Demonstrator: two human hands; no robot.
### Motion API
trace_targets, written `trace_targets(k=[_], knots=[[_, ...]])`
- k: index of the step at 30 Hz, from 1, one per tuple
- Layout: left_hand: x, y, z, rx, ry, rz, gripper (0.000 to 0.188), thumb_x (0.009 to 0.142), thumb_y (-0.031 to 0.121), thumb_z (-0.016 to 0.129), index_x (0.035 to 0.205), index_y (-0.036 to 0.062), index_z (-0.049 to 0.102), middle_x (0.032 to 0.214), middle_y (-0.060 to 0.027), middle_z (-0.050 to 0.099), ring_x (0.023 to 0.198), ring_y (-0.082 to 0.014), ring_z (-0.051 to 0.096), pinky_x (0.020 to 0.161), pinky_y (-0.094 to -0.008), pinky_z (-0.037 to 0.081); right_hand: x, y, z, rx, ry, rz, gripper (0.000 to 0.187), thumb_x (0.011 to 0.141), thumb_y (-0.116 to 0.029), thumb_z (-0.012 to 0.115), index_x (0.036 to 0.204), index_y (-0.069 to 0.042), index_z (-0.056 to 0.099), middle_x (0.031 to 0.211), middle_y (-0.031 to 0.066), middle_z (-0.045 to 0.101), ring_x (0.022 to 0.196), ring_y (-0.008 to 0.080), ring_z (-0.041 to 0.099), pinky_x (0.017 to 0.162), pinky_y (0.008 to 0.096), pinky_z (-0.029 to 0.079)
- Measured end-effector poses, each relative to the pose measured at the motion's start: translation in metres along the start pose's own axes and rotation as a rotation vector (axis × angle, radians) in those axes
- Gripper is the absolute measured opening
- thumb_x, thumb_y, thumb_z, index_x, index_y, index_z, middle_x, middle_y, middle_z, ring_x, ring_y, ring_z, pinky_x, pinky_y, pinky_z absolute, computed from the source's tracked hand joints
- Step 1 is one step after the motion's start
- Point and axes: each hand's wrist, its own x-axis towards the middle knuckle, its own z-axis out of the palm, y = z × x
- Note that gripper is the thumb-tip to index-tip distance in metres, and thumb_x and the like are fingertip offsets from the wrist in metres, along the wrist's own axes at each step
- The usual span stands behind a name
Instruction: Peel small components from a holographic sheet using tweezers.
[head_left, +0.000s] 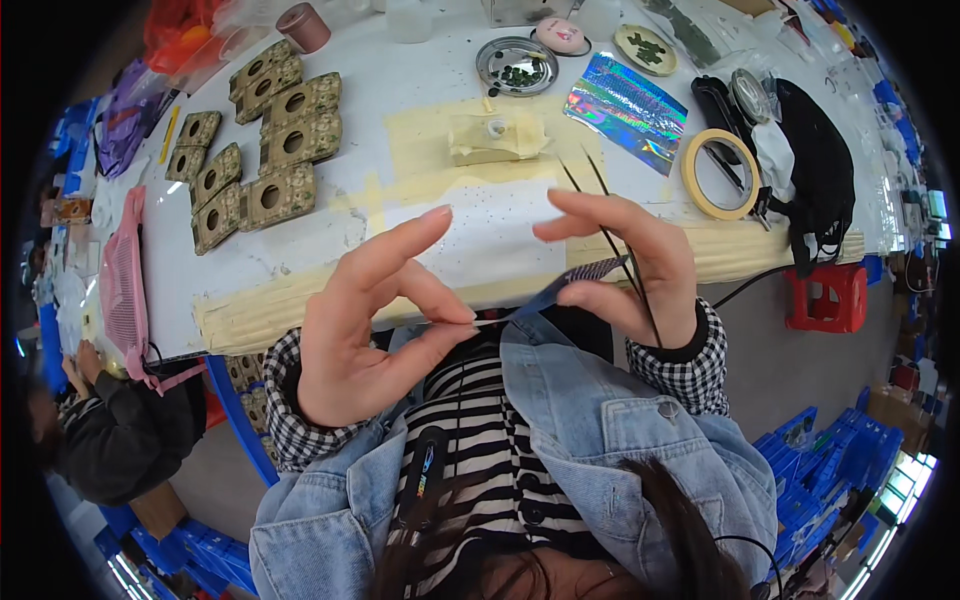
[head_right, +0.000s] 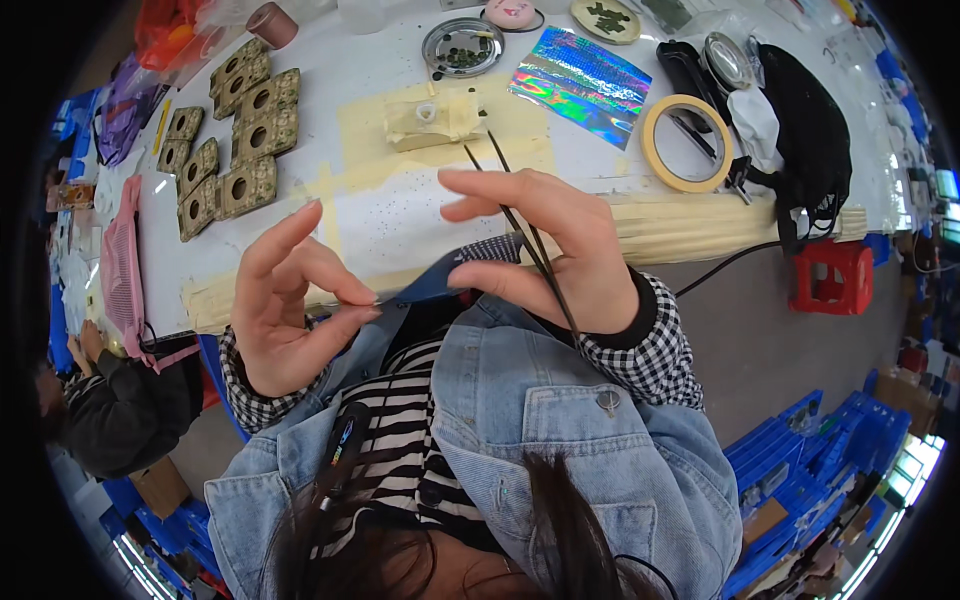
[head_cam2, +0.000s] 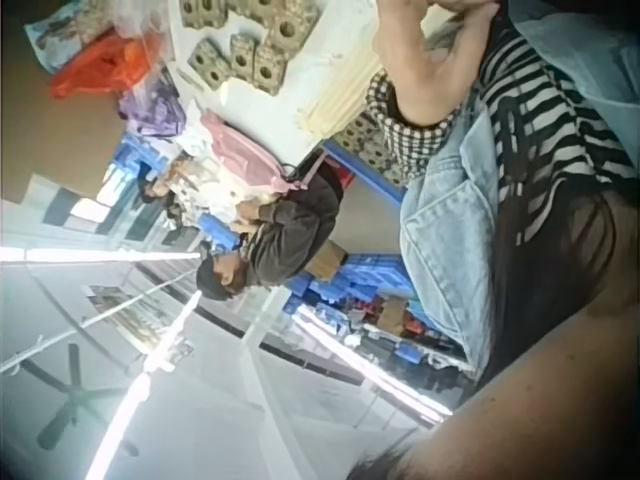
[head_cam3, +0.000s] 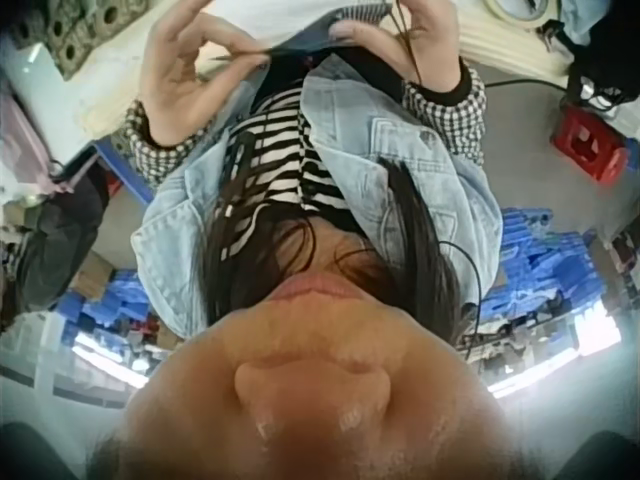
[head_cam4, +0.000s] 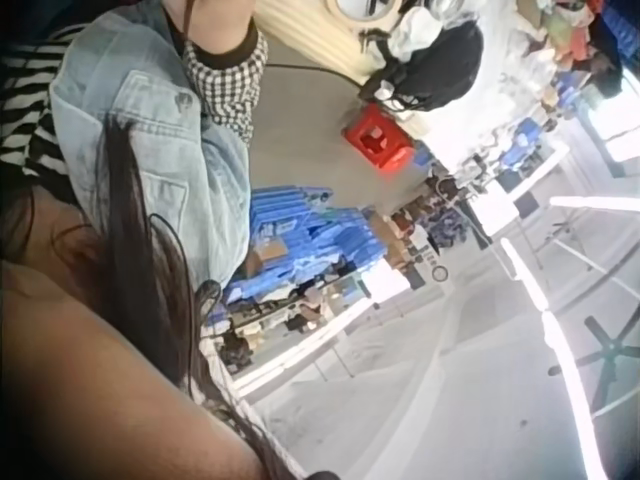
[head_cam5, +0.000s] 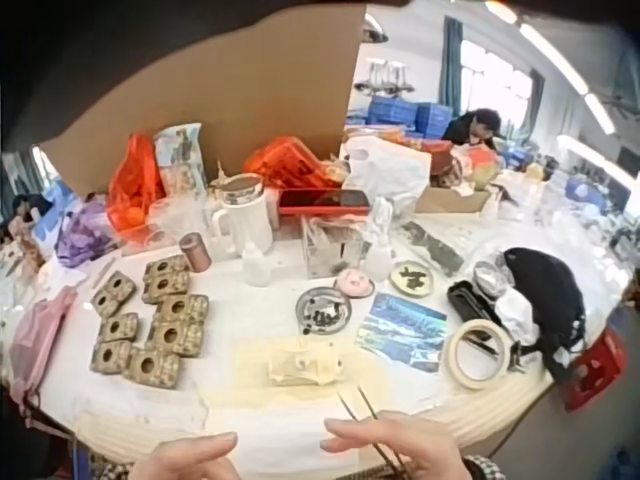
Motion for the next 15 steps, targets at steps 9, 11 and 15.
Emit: trace_targets(k=[9,11,15], knots=[[-0.035,-0.042,-0.004,-0.601,-0.245,-0.181,0.055,0.085,0.006,0.069,0.133,-0.0042,0.044,0.123,-0.0137,0.054,0.115,-0.0207,0.055,0.097,-0.0339,0.044,-0.026,0.043,-0.073,-0.055,0.863,0.223,0.016,0.089,-0.009,0.067,0.102,0.001,0.067,0.087,0.0008,0.065,0.077,0.0052,0.057,0.069,0.0177,0.045],[-0.057,-0.052,-0.009,-0.668,-0.368,-0.366,0.046,0.089,0.008,0.065,0.129,-0.0037,0.048,0.122,-0.0131,0.056,0.113,-0.0199,0.055,0.096,-0.0330,0.044,-0.031,0.054,-0.097,-0.190,0.965,0.228,0.018,0.089,-0.011,0.066,0.101,0.003,0.066,0.089,0.0020,0.066,0.079,0.0058,0.058,0.071,0.0181,0.045],[-0.092,-0.079,-0.005,-0.514,-0.463,-0.736,0.035,0.096,0.014,0.054,0.127,-0.0019,0.051,0.117,-0.0108,0.059,0.109,-0.0170,0.056,0.095,-0.0297,0.044,-0.050,0.085,-0.135,-0.504,0.936,0.159,0.028,0.090,-0.012,0.066,0.111,0.005,0.062,0.094,0.0077,0.068,0.084,0.0092,0.062,0.074,0.0216,0.048]])
